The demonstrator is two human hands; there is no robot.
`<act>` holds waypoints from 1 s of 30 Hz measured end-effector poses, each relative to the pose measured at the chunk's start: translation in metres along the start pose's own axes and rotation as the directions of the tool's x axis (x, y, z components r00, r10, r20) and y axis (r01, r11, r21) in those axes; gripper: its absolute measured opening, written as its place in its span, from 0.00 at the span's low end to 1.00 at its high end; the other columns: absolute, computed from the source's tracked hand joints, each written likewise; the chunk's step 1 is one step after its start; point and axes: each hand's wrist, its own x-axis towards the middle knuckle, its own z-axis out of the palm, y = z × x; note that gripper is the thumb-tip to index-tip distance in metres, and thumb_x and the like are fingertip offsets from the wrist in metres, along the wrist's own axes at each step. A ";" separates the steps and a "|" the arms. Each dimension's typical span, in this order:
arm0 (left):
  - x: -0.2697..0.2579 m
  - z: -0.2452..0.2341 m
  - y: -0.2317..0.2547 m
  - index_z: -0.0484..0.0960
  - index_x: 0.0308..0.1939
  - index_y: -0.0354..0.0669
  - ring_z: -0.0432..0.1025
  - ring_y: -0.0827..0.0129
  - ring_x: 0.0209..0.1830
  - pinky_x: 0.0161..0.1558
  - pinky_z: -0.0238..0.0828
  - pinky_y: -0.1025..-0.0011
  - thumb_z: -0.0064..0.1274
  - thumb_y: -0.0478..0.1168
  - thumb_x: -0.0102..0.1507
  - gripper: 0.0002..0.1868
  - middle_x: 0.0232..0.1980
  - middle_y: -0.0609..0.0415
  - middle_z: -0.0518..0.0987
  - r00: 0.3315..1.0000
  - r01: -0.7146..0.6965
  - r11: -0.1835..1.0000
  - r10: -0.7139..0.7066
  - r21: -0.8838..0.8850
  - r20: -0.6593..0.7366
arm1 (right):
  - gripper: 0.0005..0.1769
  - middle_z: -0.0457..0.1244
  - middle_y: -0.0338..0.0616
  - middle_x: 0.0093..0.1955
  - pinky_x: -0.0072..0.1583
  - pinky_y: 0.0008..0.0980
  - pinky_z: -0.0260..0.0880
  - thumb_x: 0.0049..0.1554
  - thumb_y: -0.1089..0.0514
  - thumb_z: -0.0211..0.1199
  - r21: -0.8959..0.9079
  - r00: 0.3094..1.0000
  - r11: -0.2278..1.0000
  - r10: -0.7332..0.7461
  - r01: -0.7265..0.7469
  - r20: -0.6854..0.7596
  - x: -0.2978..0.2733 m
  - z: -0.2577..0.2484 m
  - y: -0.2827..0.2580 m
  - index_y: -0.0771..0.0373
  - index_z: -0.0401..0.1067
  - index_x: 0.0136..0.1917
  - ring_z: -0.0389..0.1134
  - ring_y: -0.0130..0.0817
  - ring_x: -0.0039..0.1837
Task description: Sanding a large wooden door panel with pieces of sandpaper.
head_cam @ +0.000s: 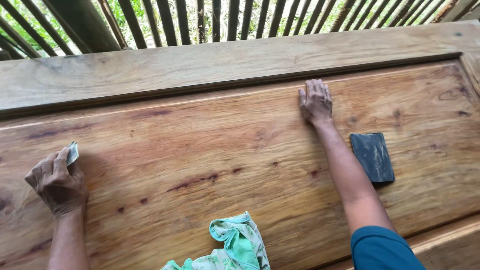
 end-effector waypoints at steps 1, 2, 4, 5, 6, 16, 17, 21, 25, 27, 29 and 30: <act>0.000 0.001 -0.001 0.90 0.60 0.47 0.79 0.68 0.56 0.69 0.64 0.68 0.66 0.37 0.75 0.09 0.57 0.60 0.88 1.000 0.002 1.000 -0.002 0.006 0.000 | 0.32 0.55 0.62 0.75 0.75 0.55 0.49 0.68 0.42 0.42 -0.043 0.988 0.991 0.130 -0.127 0.088 0.004 0.011 0.012 0.69 0.62 0.73 0.53 0.58 0.77; 0.000 0.002 -0.001 0.90 0.60 0.48 0.79 0.69 0.56 0.69 0.65 0.69 0.66 0.37 0.75 0.10 0.57 0.61 0.88 1.000 0.004 1.000 -0.004 0.012 0.001 | 0.40 0.49 0.65 0.80 0.78 0.58 0.39 0.69 0.37 0.35 -0.095 0.950 0.964 0.260 -0.247 0.170 0.008 0.023 0.024 0.71 0.56 0.78 0.45 0.59 0.82; 0.001 -0.001 -0.001 0.90 0.60 0.46 0.79 0.66 0.57 0.69 0.65 0.68 0.66 0.38 0.77 0.08 0.58 0.58 0.89 1.000 -0.003 1.000 0.003 0.003 -0.012 | 0.45 0.39 0.60 0.83 0.79 0.54 0.27 0.65 0.31 0.25 -0.105 0.880 0.915 0.403 -0.389 0.252 0.018 0.023 -0.002 0.66 0.46 0.80 0.34 0.53 0.84; 0.002 -0.001 0.000 0.90 0.59 0.44 0.80 0.64 0.59 0.69 0.65 0.67 0.65 0.39 0.79 0.07 0.59 0.56 0.89 1.000 0.000 1.000 0.000 -0.002 -0.022 | 0.51 0.29 0.55 0.87 0.79 0.50 0.15 0.60 0.26 0.15 -0.126 0.785 0.850 0.522 -0.512 0.333 0.025 0.022 -0.012 0.62 0.35 0.83 0.24 0.48 0.86; -0.001 0.000 0.000 0.90 0.59 0.44 0.80 0.64 0.59 0.69 0.65 0.67 0.65 0.39 0.79 0.07 0.59 0.56 0.89 1.000 -0.004 1.000 0.004 -0.012 -0.028 | 0.51 0.29 0.55 0.87 0.79 0.50 0.15 0.60 0.26 0.15 -0.129 0.783 0.845 0.531 -0.519 0.324 0.025 0.023 -0.039 0.62 0.35 0.83 0.24 0.48 0.86; -0.006 0.007 -0.009 0.86 0.69 0.40 0.80 0.59 0.62 0.69 0.66 0.65 0.59 0.37 0.82 0.13 0.64 0.48 0.88 0.999 -0.031 1.000 0.031 0.005 0.030 | 0.33 0.54 0.66 0.75 0.78 0.63 0.40 0.65 0.41 0.45 0.131 0.998 0.991 0.017 -0.024 0.060 0.007 0.057 -0.158 0.68 0.63 0.71 0.50 0.62 0.79; -0.008 0.011 -0.011 0.85 0.71 0.41 0.80 0.59 0.63 0.69 0.66 0.64 0.58 0.36 0.81 0.15 0.65 0.48 0.87 0.998 -0.039 0.999 0.037 0.030 0.048 | 0.27 0.63 0.50 0.72 0.77 0.64 0.46 0.66 0.43 0.46 0.092 0.995 0.991 -0.102 0.100 0.015 0.007 0.048 -0.139 0.60 0.71 0.68 0.60 0.54 0.76; 0.021 -0.002 0.014 0.82 0.73 0.34 0.79 0.53 0.67 0.73 0.63 0.61 0.57 0.30 0.75 0.21 0.68 0.41 0.86 0.993 -0.093 0.994 0.096 -0.056 0.061 | 0.15 0.67 0.45 0.48 0.51 0.41 0.68 0.62 0.56 0.50 -0.147 0.909 0.976 -0.206 0.162 -0.363 -0.009 0.021 0.002 0.55 0.75 0.56 0.65 0.38 0.47; 0.085 0.016 0.084 0.86 0.57 0.41 0.82 0.59 0.59 0.63 0.76 0.64 0.58 0.35 0.75 0.08 0.60 0.49 0.88 0.970 -0.233 0.960 0.219 -0.157 -0.104 | 0.37 0.40 0.58 0.83 0.79 0.56 0.27 0.66 0.36 0.32 0.058 0.929 0.933 0.346 -0.356 0.135 -0.035 0.000 0.066 0.57 0.52 0.80 0.37 0.55 0.84; 0.075 0.084 0.107 0.88 0.53 0.43 0.80 0.57 0.59 0.64 0.72 0.63 0.63 0.40 0.73 0.08 0.60 0.50 0.86 0.971 -0.227 0.950 0.203 -0.214 -0.126 | 0.33 0.48 0.69 0.80 0.79 0.55 0.35 0.67 0.40 0.45 0.176 0.942 0.931 0.332 -0.321 -0.037 -0.041 0.006 0.067 0.63 0.64 0.76 0.44 0.63 0.81; 0.069 0.181 0.137 0.87 0.48 0.49 0.79 0.60 0.49 0.54 0.72 0.64 0.54 0.38 0.62 0.12 0.45 0.53 0.83 0.986 -0.169 0.959 0.166 -0.228 -0.031 | 0.35 0.48 0.61 0.80 0.81 0.58 0.34 0.68 0.30 0.45 0.125 0.917 0.909 0.399 -0.398 0.017 -0.040 0.005 0.066 0.54 0.61 0.77 0.44 0.58 0.83; 0.076 0.166 0.147 0.87 0.48 0.49 0.79 0.60 0.49 0.54 0.72 0.64 0.54 0.38 0.62 0.12 0.45 0.53 0.83 0.987 -0.160 0.962 0.158 -0.222 -0.029 | 0.35 0.48 0.61 0.80 0.81 0.58 0.34 0.68 0.30 0.45 0.128 0.921 0.912 0.390 -0.389 0.019 -0.037 0.001 0.063 0.54 0.61 0.77 0.44 0.58 0.83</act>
